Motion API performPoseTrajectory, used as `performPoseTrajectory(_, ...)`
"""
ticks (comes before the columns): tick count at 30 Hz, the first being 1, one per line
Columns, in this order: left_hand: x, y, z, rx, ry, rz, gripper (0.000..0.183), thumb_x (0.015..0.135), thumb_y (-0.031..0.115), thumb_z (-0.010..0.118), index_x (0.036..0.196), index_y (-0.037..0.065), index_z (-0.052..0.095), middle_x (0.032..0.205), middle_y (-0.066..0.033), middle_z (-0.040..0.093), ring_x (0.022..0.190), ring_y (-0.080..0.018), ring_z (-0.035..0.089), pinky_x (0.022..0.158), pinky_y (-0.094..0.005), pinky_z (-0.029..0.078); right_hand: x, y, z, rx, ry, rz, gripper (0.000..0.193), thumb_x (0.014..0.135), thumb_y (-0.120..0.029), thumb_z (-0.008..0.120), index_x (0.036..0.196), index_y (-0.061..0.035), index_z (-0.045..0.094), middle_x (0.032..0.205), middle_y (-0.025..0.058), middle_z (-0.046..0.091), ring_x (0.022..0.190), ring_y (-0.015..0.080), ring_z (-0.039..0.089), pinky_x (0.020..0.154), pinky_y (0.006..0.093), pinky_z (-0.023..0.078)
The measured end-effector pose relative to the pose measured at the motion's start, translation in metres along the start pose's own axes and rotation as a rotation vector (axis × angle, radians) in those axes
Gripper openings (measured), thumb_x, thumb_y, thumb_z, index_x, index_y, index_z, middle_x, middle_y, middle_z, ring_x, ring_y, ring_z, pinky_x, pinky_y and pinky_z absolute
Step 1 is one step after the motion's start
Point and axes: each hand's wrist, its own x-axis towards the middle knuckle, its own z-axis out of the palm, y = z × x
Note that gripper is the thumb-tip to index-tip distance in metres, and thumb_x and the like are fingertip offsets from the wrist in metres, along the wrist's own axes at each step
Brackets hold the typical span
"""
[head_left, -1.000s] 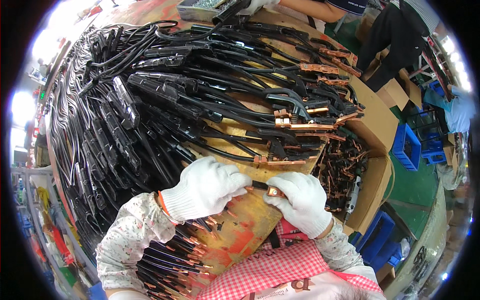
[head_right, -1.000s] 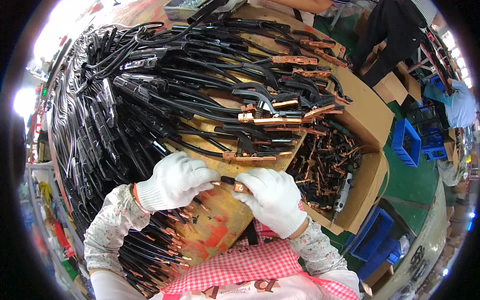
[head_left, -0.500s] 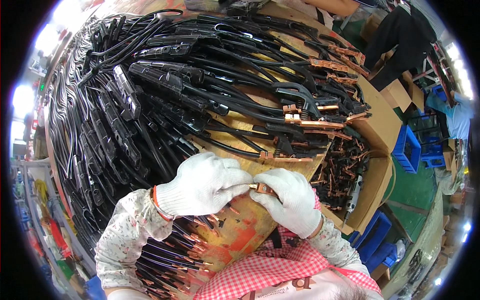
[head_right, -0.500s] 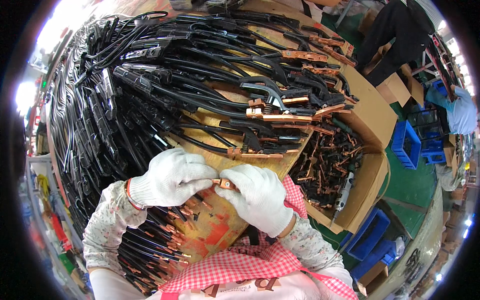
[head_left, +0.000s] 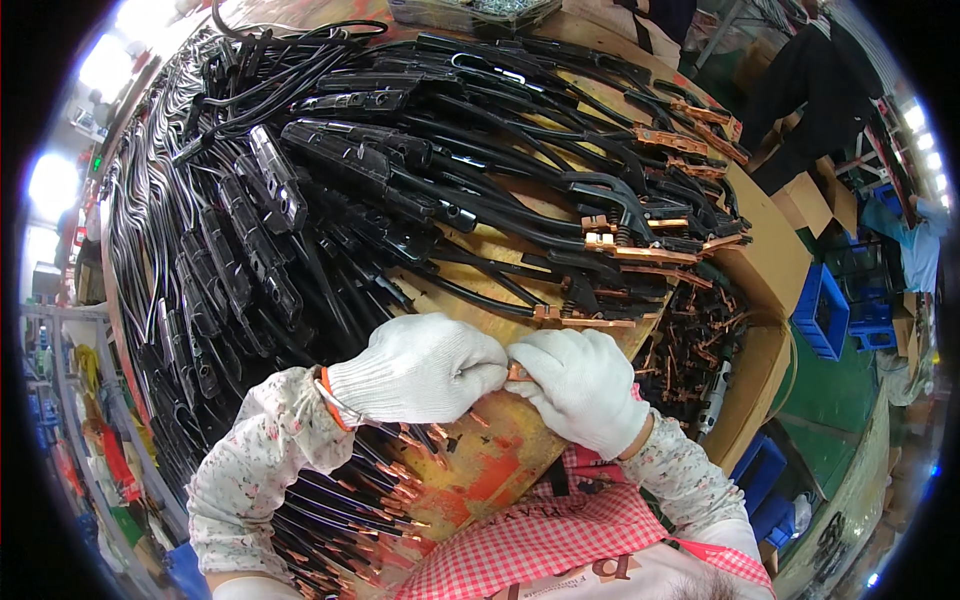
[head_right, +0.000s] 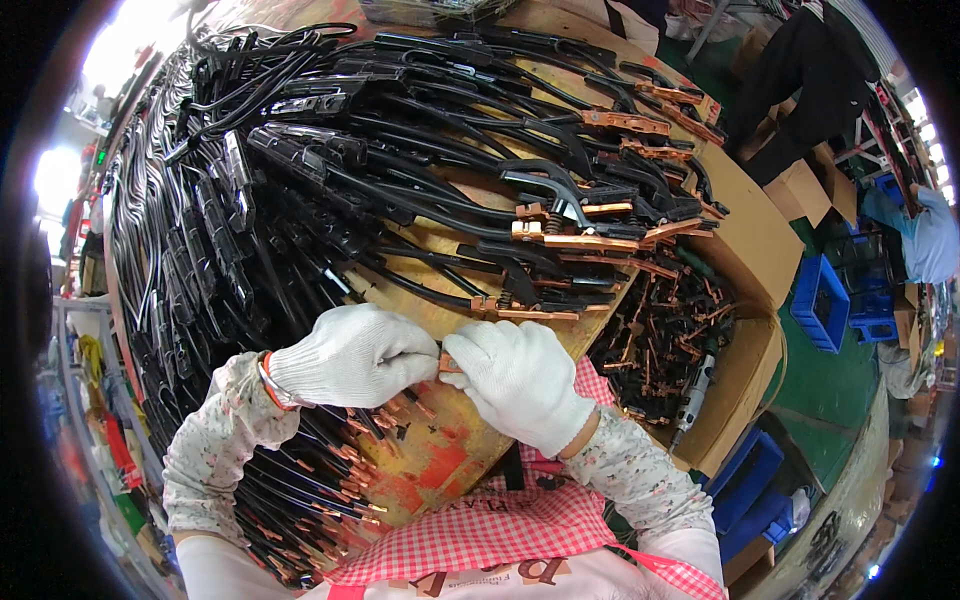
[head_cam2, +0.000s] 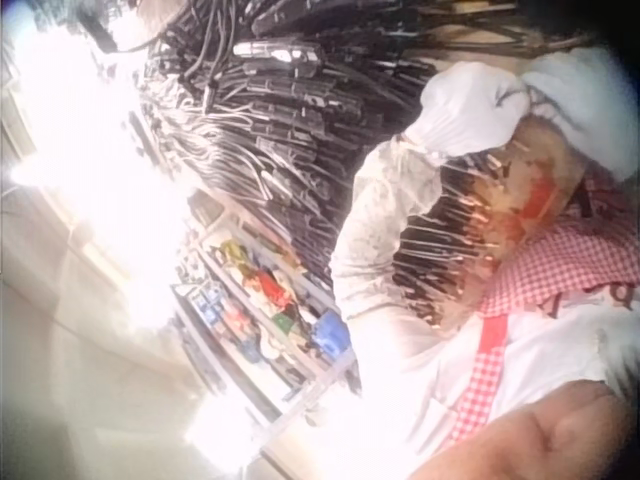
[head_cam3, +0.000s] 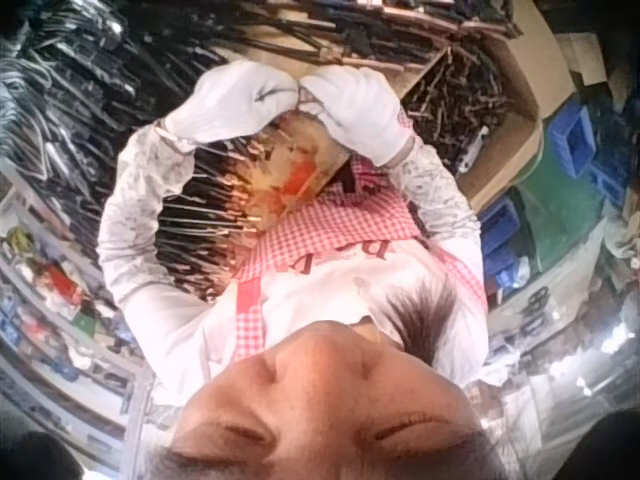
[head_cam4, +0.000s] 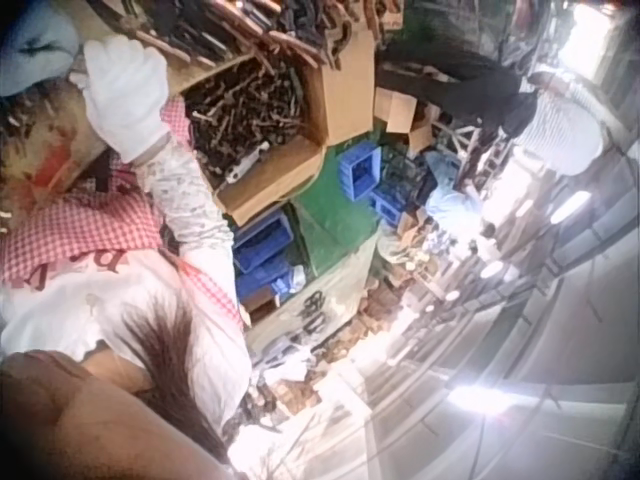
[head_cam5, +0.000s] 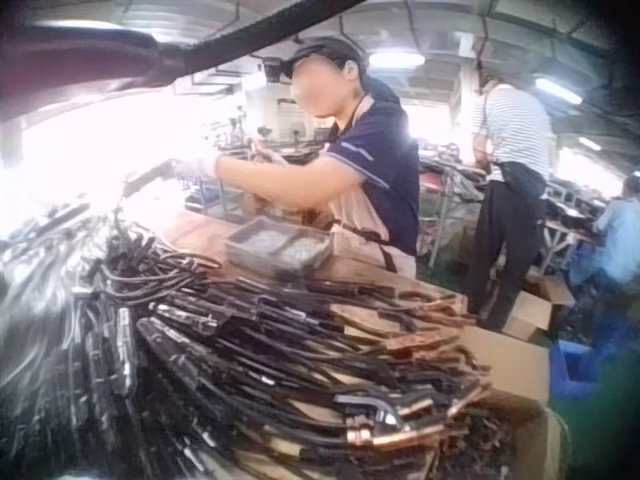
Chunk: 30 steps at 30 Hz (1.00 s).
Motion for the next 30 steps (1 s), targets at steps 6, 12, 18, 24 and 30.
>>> performPoseTrajectory(6,-0.002,-0.003,-0.004,-0.056,-0.063,-0.055,0.020,0.091,0.026,0.057,0.090,0.015,0.074,0.069,-0.0081,0.068,0.064,-0.0284,0.069,0.065,-0.0349,0.054,0.005,0.002,0.004,0.006,0.101,-0.174,0.031,0.085,-0.033,0.070,0.107,-0.0118,0.063,0.094,0.0019,0.062,0.079,0.0212,0.061,0.065,0.0369,0.045)
performPoseTrajectory(12,0.001,0.006,-0.004,-0.179,-0.132,-0.307,0.018,0.086,0.025,0.060,0.083,0.015,0.074,0.066,-0.0050,0.069,0.063,-0.0254,0.069,0.066,-0.0335,0.055,0.008,-0.002,0.004,-0.094,0.104,-0.157,0.034,0.082,-0.032,0.072,0.106,-0.0101,0.063,0.091,0.0021,0.061,0.080,0.0205,0.062,0.065,0.0351,0.045)
performPoseTrajectory(18,-0.005,-0.017,0.006,0.170,0.140,0.133,0.013,0.088,0.023,0.069,0.095,0.012,0.073,0.079,-0.0063,0.068,0.071,-0.0297,0.068,0.069,-0.0385,0.052,0.011,0.000,0.001,-0.009,0.120,-0.117,0.028,0.085,-0.028,0.071,0.104,-0.0098,0.063,0.087,0.0031,0.059,0.076,0.0214,0.062,0.063,0.0355,0.046)
performPoseTrajectory(24,-0.003,-0.024,0.018,0.468,0.255,0.312,0.019,0.090,0.029,0.066,0.081,0.013,0.060,0.068,-0.0044,0.061,0.061,-0.0304,0.064,0.056,-0.0431,0.049,0.019,0.002,0.002,0.017,0.041,-0.140,0.025,0.086,-0.027,0.071,0.103,-0.0101,0.063,0.083,0.0026,0.058,0.073,0.0206,0.062,0.063,0.0342,0.048)
performPoseTrajectory(30,-0.004,-0.030,0.019,0.465,0.255,0.319,0.031,0.087,0.042,0.069,0.090,0.012,0.062,0.072,-0.0048,0.062,0.067,-0.0299,0.065,0.061,-0.0409,0.050,0.018,-0.005,-0.010,0.003,0.023,-0.101,0.031,0.081,-0.026,0.076,0.105,-0.0094,0.064,0.087,0.0043,0.062,0.076,0.0218,0.064,0.066,0.0354,0.050)
